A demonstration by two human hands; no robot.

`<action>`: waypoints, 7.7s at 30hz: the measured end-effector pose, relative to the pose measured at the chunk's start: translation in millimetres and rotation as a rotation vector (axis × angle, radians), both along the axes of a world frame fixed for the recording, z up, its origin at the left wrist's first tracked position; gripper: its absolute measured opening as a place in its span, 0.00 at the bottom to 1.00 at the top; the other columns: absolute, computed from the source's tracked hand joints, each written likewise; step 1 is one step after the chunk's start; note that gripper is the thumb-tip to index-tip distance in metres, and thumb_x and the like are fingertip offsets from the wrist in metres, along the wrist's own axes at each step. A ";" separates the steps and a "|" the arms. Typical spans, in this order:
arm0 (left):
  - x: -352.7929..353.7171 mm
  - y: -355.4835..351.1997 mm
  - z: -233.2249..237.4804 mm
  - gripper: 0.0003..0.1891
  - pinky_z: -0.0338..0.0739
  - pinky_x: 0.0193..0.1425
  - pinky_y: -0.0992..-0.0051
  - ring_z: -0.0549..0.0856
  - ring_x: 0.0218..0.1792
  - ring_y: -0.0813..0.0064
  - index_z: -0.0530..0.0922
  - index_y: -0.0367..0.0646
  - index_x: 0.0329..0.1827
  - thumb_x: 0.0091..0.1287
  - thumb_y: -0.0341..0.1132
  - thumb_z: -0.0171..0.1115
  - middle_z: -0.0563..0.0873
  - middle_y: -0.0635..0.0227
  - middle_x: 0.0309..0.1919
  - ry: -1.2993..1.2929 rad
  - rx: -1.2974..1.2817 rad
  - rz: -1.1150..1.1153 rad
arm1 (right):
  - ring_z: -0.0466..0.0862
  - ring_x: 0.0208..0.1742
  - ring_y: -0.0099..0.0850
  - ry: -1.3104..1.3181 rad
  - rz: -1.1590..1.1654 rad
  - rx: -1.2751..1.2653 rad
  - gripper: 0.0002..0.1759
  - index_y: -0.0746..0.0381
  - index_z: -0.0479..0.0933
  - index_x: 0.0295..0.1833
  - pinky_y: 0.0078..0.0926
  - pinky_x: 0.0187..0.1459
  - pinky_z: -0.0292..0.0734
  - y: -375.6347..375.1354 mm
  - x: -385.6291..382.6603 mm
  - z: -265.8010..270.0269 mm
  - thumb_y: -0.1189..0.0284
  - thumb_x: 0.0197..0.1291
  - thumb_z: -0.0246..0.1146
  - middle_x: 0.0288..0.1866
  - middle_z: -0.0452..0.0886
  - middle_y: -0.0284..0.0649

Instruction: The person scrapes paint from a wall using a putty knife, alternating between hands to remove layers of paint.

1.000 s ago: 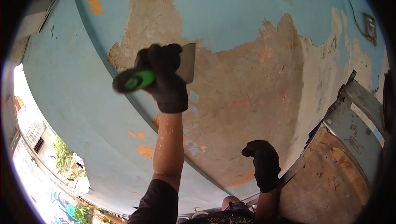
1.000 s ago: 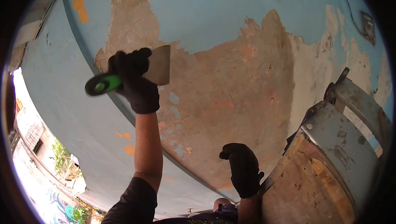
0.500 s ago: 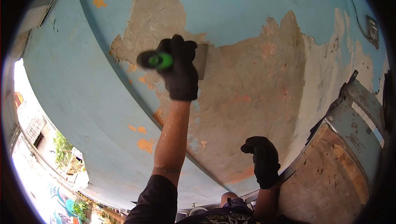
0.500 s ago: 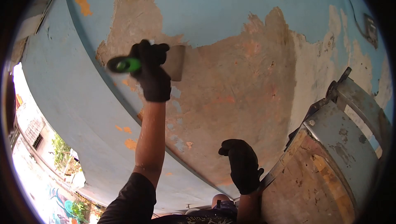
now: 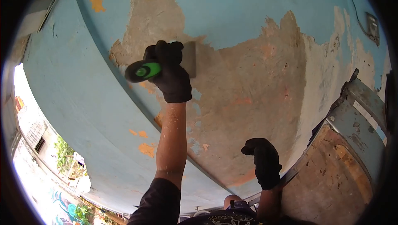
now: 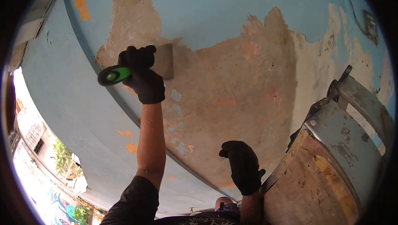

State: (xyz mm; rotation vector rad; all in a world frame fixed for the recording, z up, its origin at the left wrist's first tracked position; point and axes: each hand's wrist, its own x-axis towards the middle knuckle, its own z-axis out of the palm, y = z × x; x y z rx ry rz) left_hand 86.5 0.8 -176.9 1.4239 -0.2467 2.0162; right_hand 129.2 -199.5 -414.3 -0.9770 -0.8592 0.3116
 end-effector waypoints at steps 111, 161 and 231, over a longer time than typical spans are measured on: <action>1.0 -18.4 11.5 0.07 0.82 0.37 0.74 0.88 0.32 0.74 0.76 0.39 0.40 0.74 0.33 0.61 0.85 0.66 0.27 0.063 0.159 -0.173 | 0.84 0.45 0.30 0.060 0.049 0.058 0.13 0.69 0.78 0.54 0.28 0.51 0.78 -5.7 5.9 2.5 0.71 0.75 0.55 0.45 0.85 0.42; -10.5 -15.8 -48.0 0.08 0.81 0.44 0.68 0.87 0.41 0.71 0.82 0.41 0.45 0.71 0.35 0.64 0.87 0.62 0.45 0.591 0.813 0.914 | 0.85 0.50 0.33 -0.094 -0.016 0.047 0.14 0.70 0.76 0.56 0.28 0.53 0.79 1.9 5.1 -9.9 0.72 0.71 0.61 0.52 0.82 0.43; -248.6 79.6 -229.0 0.32 0.66 0.19 0.75 0.70 0.07 0.76 0.73 0.40 0.11 0.80 0.44 0.50 0.71 0.69 0.05 0.797 -0.695 0.487 | 0.85 0.50 0.39 -0.855 -0.267 0.158 0.20 0.63 0.81 0.51 0.41 0.59 0.76 123.5 104.7 70.2 0.57 0.69 0.62 0.43 0.87 0.44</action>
